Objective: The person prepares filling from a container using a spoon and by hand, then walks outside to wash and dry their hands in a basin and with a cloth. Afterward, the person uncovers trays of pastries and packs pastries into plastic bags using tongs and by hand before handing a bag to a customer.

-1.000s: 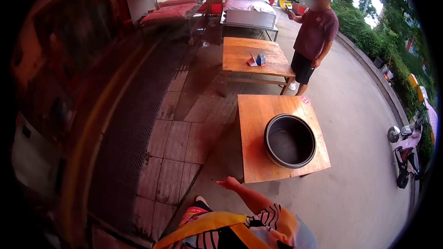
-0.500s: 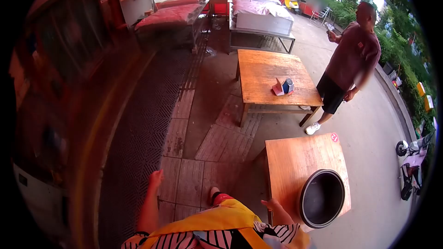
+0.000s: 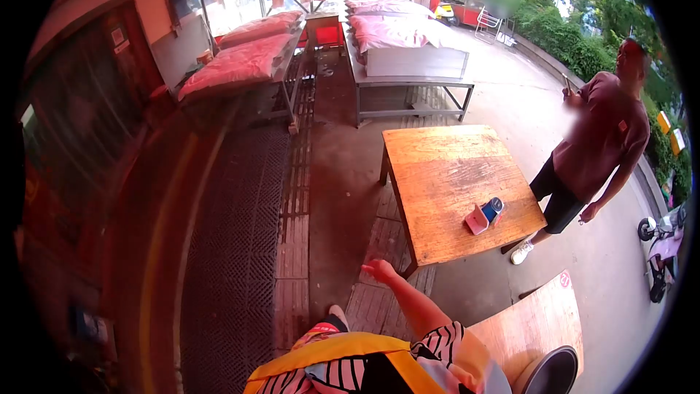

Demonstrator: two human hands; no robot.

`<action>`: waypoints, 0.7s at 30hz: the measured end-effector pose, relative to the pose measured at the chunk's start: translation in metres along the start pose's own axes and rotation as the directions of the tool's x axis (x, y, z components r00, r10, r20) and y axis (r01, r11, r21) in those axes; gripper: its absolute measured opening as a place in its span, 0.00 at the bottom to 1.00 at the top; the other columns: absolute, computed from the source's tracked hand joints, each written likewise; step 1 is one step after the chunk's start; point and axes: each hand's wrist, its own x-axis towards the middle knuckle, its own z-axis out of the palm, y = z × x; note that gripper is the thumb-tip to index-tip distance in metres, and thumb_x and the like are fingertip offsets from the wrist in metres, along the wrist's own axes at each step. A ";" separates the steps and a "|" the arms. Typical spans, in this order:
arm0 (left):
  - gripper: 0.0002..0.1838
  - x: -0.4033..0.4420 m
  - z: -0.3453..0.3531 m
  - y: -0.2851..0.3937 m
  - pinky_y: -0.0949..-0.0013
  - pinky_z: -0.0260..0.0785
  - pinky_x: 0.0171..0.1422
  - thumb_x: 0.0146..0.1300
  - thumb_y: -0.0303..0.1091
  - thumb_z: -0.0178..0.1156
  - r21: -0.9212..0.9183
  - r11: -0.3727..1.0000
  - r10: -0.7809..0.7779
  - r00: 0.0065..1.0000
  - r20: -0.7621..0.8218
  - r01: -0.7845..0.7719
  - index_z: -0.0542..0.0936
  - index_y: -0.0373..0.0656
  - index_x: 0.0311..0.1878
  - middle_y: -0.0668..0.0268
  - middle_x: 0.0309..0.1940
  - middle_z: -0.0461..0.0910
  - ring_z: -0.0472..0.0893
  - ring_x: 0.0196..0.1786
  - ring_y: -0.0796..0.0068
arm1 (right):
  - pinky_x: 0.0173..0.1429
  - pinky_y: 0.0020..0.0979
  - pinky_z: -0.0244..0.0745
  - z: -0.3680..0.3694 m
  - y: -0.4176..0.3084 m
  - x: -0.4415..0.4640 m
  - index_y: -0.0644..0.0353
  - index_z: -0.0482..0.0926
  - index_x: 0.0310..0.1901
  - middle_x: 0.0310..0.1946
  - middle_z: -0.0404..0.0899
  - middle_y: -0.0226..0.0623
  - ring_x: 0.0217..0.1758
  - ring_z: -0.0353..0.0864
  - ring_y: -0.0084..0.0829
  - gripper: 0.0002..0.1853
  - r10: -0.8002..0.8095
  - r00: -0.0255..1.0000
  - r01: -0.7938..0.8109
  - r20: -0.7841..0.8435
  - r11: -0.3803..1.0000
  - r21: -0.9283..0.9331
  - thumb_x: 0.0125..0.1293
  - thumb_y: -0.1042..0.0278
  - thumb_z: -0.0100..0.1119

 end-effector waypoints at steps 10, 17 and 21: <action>0.18 -0.203 0.173 0.800 0.57 0.69 0.54 0.40 0.23 0.60 -0.020 0.255 0.933 0.241 0.267 -0.967 0.74 0.38 0.40 0.49 0.38 0.77 0.76 0.45 0.48 | 0.37 0.37 0.77 -0.126 0.097 0.135 0.59 0.74 0.48 0.43 0.80 0.39 0.42 0.81 0.36 0.24 0.732 0.668 -0.706 0.133 0.567 0.424 0.59 0.48 0.61; 0.43 -0.175 0.258 0.992 0.58 0.59 0.67 0.46 0.33 0.69 0.027 0.276 0.795 0.244 0.555 -0.961 0.59 0.43 0.66 0.52 0.64 0.56 0.59 0.66 0.53 | 0.42 0.41 0.76 -0.240 0.060 0.402 0.62 0.75 0.47 0.44 0.77 0.40 0.44 0.80 0.39 0.24 0.806 0.587 -0.754 0.077 0.510 0.414 0.60 0.49 0.60; 0.42 -0.055 0.244 0.977 0.57 0.66 0.61 0.47 0.38 0.70 0.332 0.747 0.429 0.799 0.422 -0.577 0.61 0.37 0.64 0.49 0.61 0.61 0.66 0.62 0.54 | 0.40 0.39 0.76 -0.320 -0.021 0.658 0.57 0.78 0.41 0.37 0.79 0.41 0.39 0.80 0.38 0.23 0.370 0.920 -0.309 0.133 0.890 -0.335 0.56 0.44 0.59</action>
